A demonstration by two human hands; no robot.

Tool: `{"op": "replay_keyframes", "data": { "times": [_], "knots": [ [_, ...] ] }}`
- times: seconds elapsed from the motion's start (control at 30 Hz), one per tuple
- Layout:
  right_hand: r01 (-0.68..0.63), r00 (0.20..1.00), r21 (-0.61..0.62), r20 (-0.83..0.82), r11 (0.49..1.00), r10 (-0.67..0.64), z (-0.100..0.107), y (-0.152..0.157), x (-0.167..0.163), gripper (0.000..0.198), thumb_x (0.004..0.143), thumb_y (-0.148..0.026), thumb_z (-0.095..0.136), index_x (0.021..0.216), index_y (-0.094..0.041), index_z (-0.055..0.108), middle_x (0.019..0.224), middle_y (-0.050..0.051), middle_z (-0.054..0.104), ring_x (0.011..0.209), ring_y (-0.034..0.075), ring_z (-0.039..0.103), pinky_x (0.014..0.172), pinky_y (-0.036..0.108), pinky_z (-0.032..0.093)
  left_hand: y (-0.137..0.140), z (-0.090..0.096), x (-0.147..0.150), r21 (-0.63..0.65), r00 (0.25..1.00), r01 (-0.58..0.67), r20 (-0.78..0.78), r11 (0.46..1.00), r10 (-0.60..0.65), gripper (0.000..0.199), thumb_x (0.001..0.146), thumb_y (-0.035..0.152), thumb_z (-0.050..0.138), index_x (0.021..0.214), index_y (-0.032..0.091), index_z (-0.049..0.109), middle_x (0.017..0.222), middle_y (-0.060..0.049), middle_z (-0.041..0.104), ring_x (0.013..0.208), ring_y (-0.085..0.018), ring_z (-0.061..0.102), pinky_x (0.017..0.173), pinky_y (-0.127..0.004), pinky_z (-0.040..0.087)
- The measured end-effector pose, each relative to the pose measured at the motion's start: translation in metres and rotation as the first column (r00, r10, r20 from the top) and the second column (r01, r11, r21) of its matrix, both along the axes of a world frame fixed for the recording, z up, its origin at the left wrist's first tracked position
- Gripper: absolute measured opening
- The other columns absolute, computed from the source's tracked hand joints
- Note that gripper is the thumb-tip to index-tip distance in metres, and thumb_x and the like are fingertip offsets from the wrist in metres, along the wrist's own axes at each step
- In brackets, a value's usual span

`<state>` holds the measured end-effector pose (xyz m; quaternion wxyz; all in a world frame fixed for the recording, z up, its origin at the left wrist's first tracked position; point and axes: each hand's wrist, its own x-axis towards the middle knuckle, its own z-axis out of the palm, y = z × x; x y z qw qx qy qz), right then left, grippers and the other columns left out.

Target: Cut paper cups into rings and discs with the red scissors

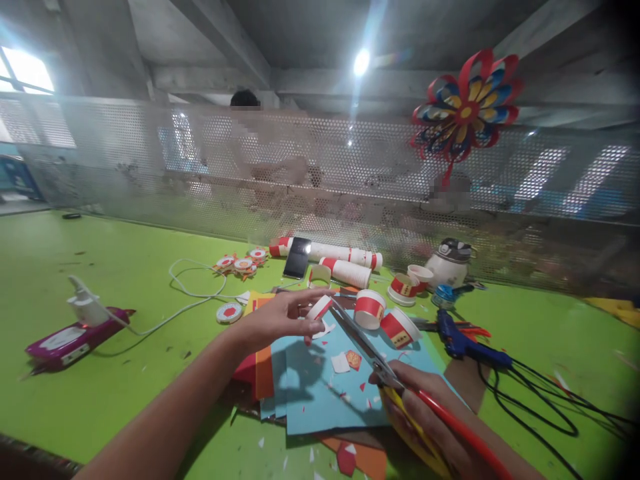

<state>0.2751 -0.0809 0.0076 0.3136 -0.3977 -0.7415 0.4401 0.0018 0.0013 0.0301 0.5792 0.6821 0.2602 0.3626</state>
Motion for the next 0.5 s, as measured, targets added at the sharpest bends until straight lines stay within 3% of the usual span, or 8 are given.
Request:
{"op": "replay_keyframes", "data": {
  "times": [0.13, 0.27, 0.37, 0.5],
  "knots": [
    [0.004, 0.999, -0.082, -0.035, 0.997, -0.007, 0.0022, -0.0008, 0.0004, 0.046, 0.09, -0.063, 0.036, 0.09, -0.022, 0.057, 0.059, -0.002, 0.04, 0.05, 0.013, 0.037, 0.044, 0.024, 0.032, -0.0015, 0.0016, -0.0043, -0.046, 0.993, 0.106, 0.065, 0.993, -0.103, 0.065, 0.073, 0.027, 0.073, 0.134, 0.023, 0.051, 0.106, -0.014, 0.064, 0.094, -0.026, 0.061, 0.065, -0.032, 0.051],
    [-0.015, 0.999, -0.077, -0.029, 0.997, 0.013, 0.0002, 0.0002, 0.0017, 0.047, 0.091, -0.062, 0.036, 0.083, -0.02, 0.055, 0.068, 0.001, 0.048, 0.057, 0.012, 0.044, 0.05, 0.023, 0.037, -0.0018, 0.0039, -0.0057, -0.018, 0.994, 0.111, 0.028, 0.994, -0.11, 0.06, 0.077, 0.026, 0.07, 0.133, 0.021, 0.051, 0.102, -0.014, 0.064, 0.094, -0.026, 0.062, 0.062, -0.031, 0.05],
    [0.026, 1.0, -0.012, 0.003, 1.0, -0.026, -0.0024, -0.0002, 0.0035, 0.046, 0.089, -0.063, 0.04, 0.093, -0.022, 0.059, 0.069, 0.001, 0.05, 0.057, 0.013, 0.042, 0.05, 0.024, 0.036, 0.0008, 0.0027, -0.0066, 0.002, 0.996, 0.089, -0.003, 0.996, -0.089, 0.055, 0.08, 0.029, 0.068, 0.133, 0.021, 0.052, 0.103, -0.014, 0.063, 0.092, -0.025, 0.062, 0.062, -0.03, 0.05],
    [-0.092, 0.994, 0.023, 0.064, 0.996, 0.09, -0.004, 0.0029, 0.0054, 0.052, 0.087, -0.065, 0.039, 0.105, -0.019, 0.057, 0.062, -0.003, 0.043, 0.052, 0.011, 0.035, 0.049, 0.024, 0.031, 0.0052, -0.0009, -0.0074, 0.007, 0.998, 0.061, 0.029, 0.998, -0.061, 0.061, 0.082, 0.03, 0.066, 0.139, 0.024, 0.044, 0.103, -0.013, 0.062, 0.089, -0.023, 0.063, 0.064, -0.033, 0.052]
  ]
}}
